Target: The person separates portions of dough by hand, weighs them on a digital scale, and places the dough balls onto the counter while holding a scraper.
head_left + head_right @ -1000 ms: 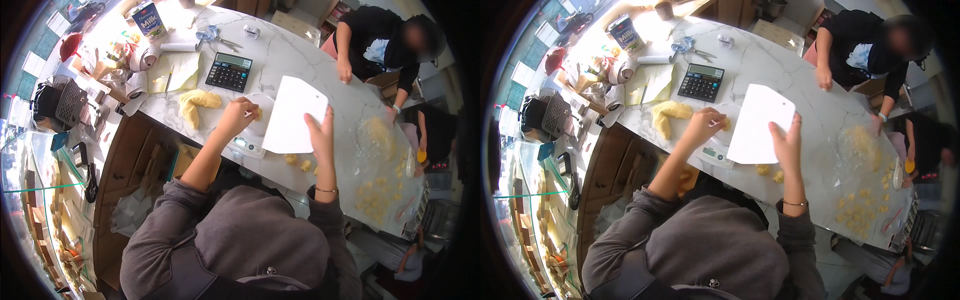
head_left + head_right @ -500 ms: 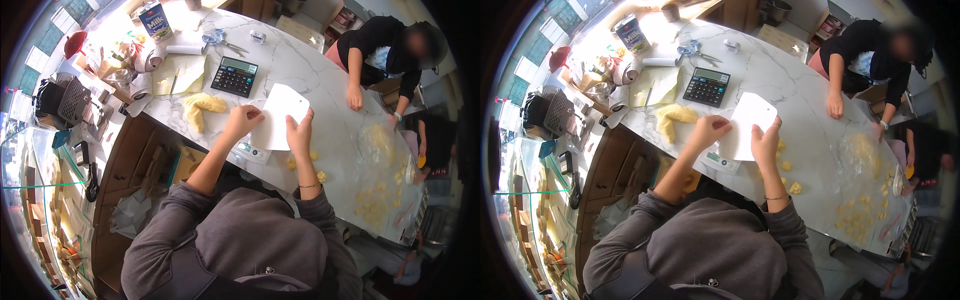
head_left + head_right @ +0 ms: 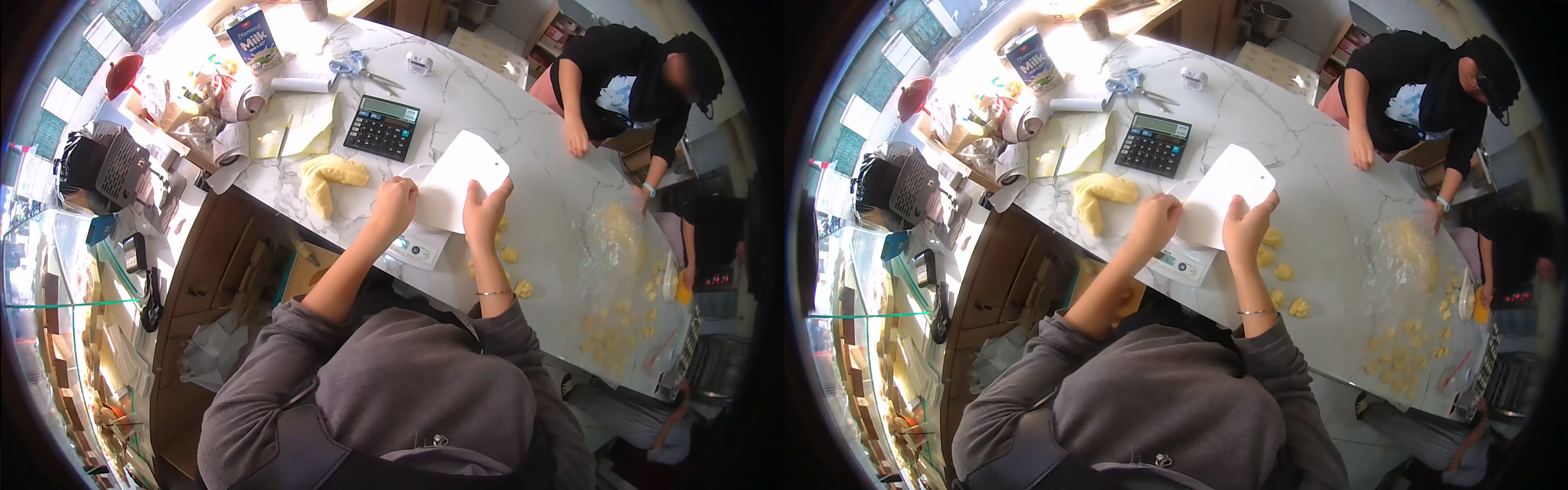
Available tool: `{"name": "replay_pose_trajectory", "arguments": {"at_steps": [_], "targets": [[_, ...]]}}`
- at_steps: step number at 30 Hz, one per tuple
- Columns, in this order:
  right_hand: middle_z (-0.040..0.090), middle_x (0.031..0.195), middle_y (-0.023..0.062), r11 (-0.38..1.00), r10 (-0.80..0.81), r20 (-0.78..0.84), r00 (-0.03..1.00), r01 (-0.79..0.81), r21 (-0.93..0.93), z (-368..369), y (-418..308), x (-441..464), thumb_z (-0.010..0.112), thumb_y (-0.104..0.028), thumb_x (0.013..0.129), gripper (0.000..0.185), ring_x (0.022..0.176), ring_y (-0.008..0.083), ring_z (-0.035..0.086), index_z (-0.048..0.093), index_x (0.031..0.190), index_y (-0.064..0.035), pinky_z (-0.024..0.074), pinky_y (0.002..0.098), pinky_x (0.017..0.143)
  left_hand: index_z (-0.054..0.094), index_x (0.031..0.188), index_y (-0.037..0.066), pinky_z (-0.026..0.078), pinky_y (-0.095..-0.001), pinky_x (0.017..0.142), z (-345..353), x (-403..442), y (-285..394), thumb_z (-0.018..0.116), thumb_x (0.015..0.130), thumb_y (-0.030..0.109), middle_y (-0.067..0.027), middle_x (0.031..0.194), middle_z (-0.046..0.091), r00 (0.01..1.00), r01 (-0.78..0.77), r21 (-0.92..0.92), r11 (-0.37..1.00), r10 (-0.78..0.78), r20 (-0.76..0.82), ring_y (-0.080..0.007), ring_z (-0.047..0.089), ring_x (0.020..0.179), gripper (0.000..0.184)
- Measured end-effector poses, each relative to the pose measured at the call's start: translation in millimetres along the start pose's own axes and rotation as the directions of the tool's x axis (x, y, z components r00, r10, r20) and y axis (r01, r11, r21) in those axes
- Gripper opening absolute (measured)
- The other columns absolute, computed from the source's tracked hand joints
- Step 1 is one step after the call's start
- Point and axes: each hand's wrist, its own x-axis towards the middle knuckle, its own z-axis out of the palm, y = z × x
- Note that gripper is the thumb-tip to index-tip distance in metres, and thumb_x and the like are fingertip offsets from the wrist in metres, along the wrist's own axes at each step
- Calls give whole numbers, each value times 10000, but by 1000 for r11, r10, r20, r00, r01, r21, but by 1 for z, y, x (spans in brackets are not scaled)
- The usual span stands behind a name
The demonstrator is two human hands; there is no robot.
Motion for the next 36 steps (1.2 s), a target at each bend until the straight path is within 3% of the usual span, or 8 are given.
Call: {"name": "replay_pose_trajectory", "arguments": {"at_steps": [3,6,8,13,17,26,29,36], "targets": [[451,1195,290,984,162,53,985,-165,60,-4,-3,10,540,-74,840,618,1109,356,494,174,1303,111,389,365,927,647,804,-7,489,-315,608,-22,-12,9,622,733,18,-156,752,633,997,72,-166,983,-68,30,-240,615,659,79],[440,1214,260,968,195,97,976,-208,144,-17,-3,13,558,-95,844,626,1119,311,484,180,1306,93,397,356,919,647,842,11,488,-266,606,-55,-24,-6,665,745,47,-89,733,638,972,187,-160,969,-206,-112,-160,605,646,105],[444,1210,240,941,215,121,969,-239,238,-31,-5,16,572,-106,843,634,1107,282,483,187,1309,85,402,348,916,601,818,2,476,-284,557,-78,-28,-7,670,723,12,-96,671,605,908,291,-207,934,-337,-247,-181,594,591,117],[457,1202,193,874,238,87,967,-252,415,-71,-17,24,603,-122,843,636,1069,236,494,216,1315,59,421,327,892,625,776,-13,463,-350,668,-89,-45,-67,654,726,63,-122,778,592,927,282,145,948,-230,-298,-267,577,730,95],[465,1202,169,872,179,-6,984,-156,464,-105,-23,31,607,-125,843,614,1067,228,497,249,1317,32,432,326,877,652,737,-10,456,-369,725,-77,-47,-79,653,719,82,-133,811,586,933,256,217,942,-182,-310,-289,567,783,94],[487,1183,137,873,168,-108,980,-98,477,-145,-39,25,602,-119,843,525,1059,220,507,334,1278,0,438,329,866,616,756,-28,485,-277,591,-82,-53,-99,686,694,100,-90,813,583,805,453,21,891,-398,-439,-166,609,682,159],[490,1184,127,869,193,-117,974,-115,482,-147,-38,23,599,-113,844,521,1061,216,506,337,1282,-8,436,330,868,605,754,-26,483,-258,590,-87,-51,-93,704,692,113,-66,791,585,695,526,-210,824,-559,-453,-131,598,684,181],[483,1204,121,862,206,-111,972,-127,490,-146,-39,19,603,-117,840,535,1075,215,502,343,1297,-22,431,329,881,660,825,-23,479,-254,622,-93,-50,-85,674,721,75,-89,736,648,776,524,-176,833,-552,-303,-126,608,662,143]]}}
